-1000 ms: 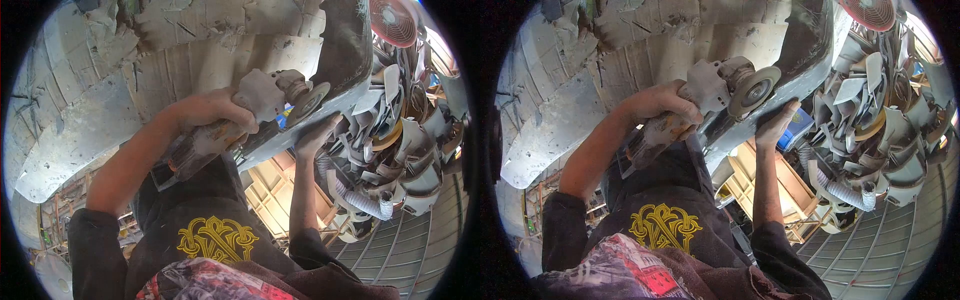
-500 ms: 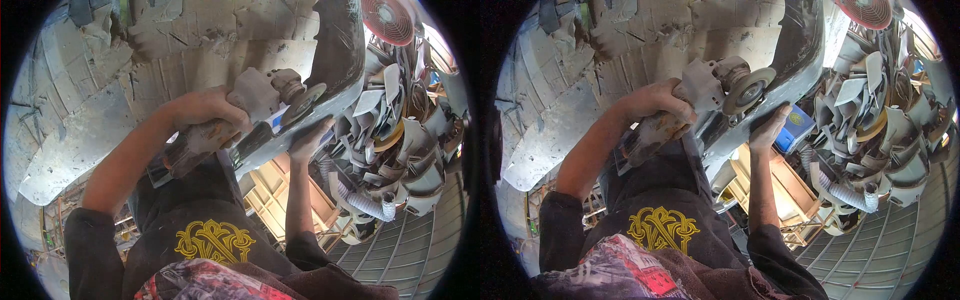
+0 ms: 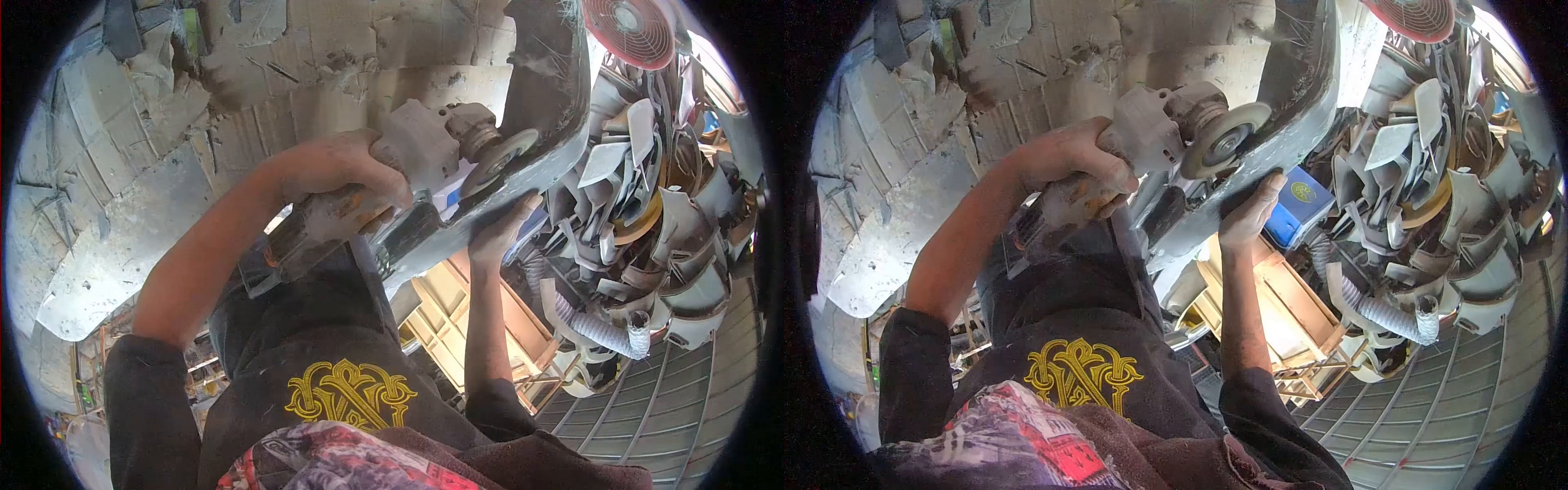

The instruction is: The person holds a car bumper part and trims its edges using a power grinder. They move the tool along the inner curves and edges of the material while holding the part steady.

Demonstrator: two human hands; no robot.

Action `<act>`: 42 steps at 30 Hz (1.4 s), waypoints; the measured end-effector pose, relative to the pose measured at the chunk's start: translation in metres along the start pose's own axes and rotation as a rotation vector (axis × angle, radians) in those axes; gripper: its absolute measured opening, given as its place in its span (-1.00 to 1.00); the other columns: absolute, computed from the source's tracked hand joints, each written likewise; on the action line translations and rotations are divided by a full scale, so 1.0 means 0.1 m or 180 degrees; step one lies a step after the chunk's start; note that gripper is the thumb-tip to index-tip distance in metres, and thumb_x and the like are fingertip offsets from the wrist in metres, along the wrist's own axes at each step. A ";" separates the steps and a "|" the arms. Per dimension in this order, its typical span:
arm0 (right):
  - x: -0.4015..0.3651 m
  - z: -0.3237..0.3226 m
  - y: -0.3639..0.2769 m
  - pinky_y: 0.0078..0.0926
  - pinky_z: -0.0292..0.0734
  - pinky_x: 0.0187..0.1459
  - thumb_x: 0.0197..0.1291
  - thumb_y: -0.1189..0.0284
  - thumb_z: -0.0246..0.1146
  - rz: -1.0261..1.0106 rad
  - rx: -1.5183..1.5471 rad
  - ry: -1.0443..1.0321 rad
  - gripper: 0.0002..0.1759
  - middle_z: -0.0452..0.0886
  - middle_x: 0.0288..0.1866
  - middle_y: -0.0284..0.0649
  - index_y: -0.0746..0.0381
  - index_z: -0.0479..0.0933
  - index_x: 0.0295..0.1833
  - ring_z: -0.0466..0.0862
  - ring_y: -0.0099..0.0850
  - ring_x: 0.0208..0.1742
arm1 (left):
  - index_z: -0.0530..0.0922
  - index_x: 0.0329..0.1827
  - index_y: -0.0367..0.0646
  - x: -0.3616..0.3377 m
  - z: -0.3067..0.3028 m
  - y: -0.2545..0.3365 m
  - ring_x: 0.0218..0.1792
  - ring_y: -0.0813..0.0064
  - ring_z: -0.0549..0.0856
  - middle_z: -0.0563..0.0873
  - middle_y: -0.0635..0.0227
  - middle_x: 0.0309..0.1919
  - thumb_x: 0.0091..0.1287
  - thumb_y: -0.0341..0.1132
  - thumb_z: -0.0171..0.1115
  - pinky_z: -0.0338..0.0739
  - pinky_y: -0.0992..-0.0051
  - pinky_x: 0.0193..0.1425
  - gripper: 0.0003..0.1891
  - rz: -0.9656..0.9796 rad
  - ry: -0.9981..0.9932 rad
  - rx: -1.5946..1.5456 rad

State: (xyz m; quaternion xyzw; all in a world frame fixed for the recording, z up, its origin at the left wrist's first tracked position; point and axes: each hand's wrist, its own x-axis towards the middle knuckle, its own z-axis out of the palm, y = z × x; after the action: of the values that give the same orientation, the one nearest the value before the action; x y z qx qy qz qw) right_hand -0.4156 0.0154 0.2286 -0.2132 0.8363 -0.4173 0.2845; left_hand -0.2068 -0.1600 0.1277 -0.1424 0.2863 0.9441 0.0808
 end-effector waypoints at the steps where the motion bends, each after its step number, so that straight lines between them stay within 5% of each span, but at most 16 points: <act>1: 0.00 0.01 0.03 -0.27 0.33 0.40 0.50 -0.29 -0.23 -0.0001 0.0001 0.0006 -0.12 0.39 0.40 -0.16 0.21 0.12 0.57 0.43 -0.28 0.37 | 0.66 0.05 -0.26 0.00 0.00 0.02 -0.15 0.40 0.68 0.73 0.24 -0.12 -0.07 -0.04 0.49 0.53 0.44 0.01 -0.36 -0.0001 -0.0005 0.0003; 3: 0.03 0.05 0.06 -0.43 0.46 0.14 0.54 -0.23 -0.20 -0.0100 0.0187 0.0451 -0.22 0.55 0.11 -0.19 0.27 0.31 0.39 0.55 -0.41 0.05 | 0.52 0.22 -0.44 -0.02 0.01 0.11 -0.07 0.26 0.69 0.71 0.08 -0.04 -0.19 -0.01 0.57 0.53 0.38 0.13 -0.09 -0.0066 0.0164 0.0106; 6: -0.02 0.09 -0.06 -0.46 0.49 0.02 0.53 -0.24 -0.19 -0.0106 0.0003 0.0202 -0.24 0.59 -0.01 -0.21 0.27 0.37 0.29 0.58 -0.43 -0.07 | 0.48 0.27 -0.48 -0.01 -0.01 0.16 -0.04 0.23 0.68 0.69 0.04 -0.01 -0.20 0.00 0.58 0.53 0.37 0.15 -0.03 -0.0047 0.0208 0.0229; 7: -0.02 0.06 -0.05 -0.46 0.49 0.02 0.53 -0.24 -0.19 -0.0110 0.0005 0.0209 -0.24 0.59 -0.01 -0.21 0.27 0.37 0.29 0.58 -0.43 -0.07 | 0.48 0.27 -0.48 -0.02 -0.01 0.17 -0.04 0.23 0.68 0.69 0.04 -0.01 -0.20 0.00 0.58 0.53 0.37 0.15 -0.03 -0.0047 0.0202 0.0237; 9: -0.01 0.01 -0.03 -0.25 0.35 0.38 0.51 -0.28 -0.22 0.0152 0.0147 -0.0095 -0.16 0.36 0.44 -0.17 0.12 0.08 0.61 0.43 -0.29 0.38 | 0.65 0.09 -0.25 -0.03 -0.01 0.21 -0.09 0.37 0.66 0.72 0.25 -0.09 -0.09 -0.01 0.47 0.49 0.45 0.08 -0.32 0.0033 0.0121 0.0319; 10: -0.02 -0.01 -0.02 -0.25 0.35 0.38 0.51 -0.28 -0.22 0.0145 0.0148 -0.0091 -0.16 0.36 0.44 -0.17 0.12 0.08 0.61 0.43 -0.29 0.38 | 0.65 0.09 -0.25 -0.03 -0.01 0.23 -0.09 0.37 0.66 0.72 0.25 -0.09 -0.09 -0.01 0.47 0.49 0.45 0.08 -0.32 0.0038 0.0117 0.0326; 13: -0.01 -0.03 -0.01 -0.27 0.45 0.25 0.49 -0.30 -0.19 0.0156 0.0029 -0.0039 -0.16 0.42 0.35 -0.18 0.10 0.12 0.57 0.50 -0.31 0.25 | 0.64 0.11 -0.25 -0.02 -0.01 0.26 -0.09 0.35 0.66 0.72 0.25 -0.10 -0.11 0.01 0.46 0.49 0.44 0.08 -0.30 0.0081 0.0241 0.0580; 16: 0.01 -0.07 0.06 -0.31 0.52 0.04 0.45 -0.34 -0.17 0.0241 0.0040 -0.0085 -0.17 0.50 0.18 -0.20 0.10 0.21 0.48 0.57 -0.35 0.05 | 0.51 0.25 -0.41 0.02 -0.04 0.26 -0.04 0.26 0.68 0.69 0.09 -0.01 -0.20 0.01 0.58 0.52 0.37 0.16 -0.07 0.0081 0.0136 0.0306; 18: 0.02 -0.04 0.09 -0.36 0.51 -0.16 0.42 -0.38 -0.15 0.0059 0.0011 0.0048 -0.19 0.55 -0.05 -0.22 0.12 0.31 0.33 0.57 -0.39 -0.18 | 0.52 0.24 -0.40 0.04 -0.04 0.28 -0.04 0.26 0.68 0.69 0.10 -0.02 -0.20 0.00 0.58 0.52 0.38 0.15 -0.08 0.0221 0.0142 0.0355; 24: 0.05 -0.06 0.16 -0.40 0.51 -0.25 0.39 -0.40 -0.13 -0.0004 -0.0089 0.0313 -0.18 0.56 -0.29 -0.20 0.18 0.39 0.21 0.58 -0.37 -0.33 | 0.51 0.25 -0.43 0.09 -0.06 0.32 -0.02 0.21 0.67 0.69 0.06 0.01 -0.23 0.03 0.59 0.51 0.37 0.18 -0.03 0.0271 0.0045 0.0240; 34: 0.07 -0.06 0.15 -0.39 0.56 -0.30 0.39 -0.39 -0.11 -0.0045 -0.0122 0.0333 -0.15 0.61 -0.30 -0.15 0.21 0.38 0.24 0.64 -0.34 -0.35 | 0.46 0.29 -0.48 0.11 -0.11 0.39 0.05 0.15 0.66 0.67 -0.02 0.07 -0.31 0.05 0.59 0.48 0.34 0.24 0.06 0.0081 0.0131 0.0483; 42: 0.06 0.00 0.10 -0.39 0.57 -0.27 0.49 -0.29 -0.19 -0.0235 -0.0166 0.0314 -0.24 0.62 -0.23 -0.13 0.19 0.34 0.29 0.64 -0.35 -0.31 | 0.48 0.26 -0.43 0.06 -0.14 0.33 0.00 0.21 0.66 0.69 0.07 0.01 -0.21 -0.05 0.57 0.49 0.36 0.18 -0.07 -0.0033 0.0161 0.0646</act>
State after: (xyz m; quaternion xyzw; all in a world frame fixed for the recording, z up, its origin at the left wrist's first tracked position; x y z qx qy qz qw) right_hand -0.4212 0.0173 0.2188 -0.2304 0.8515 -0.4157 0.2217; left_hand -0.2168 -0.1947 0.1314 -0.1587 0.3817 0.9059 0.0924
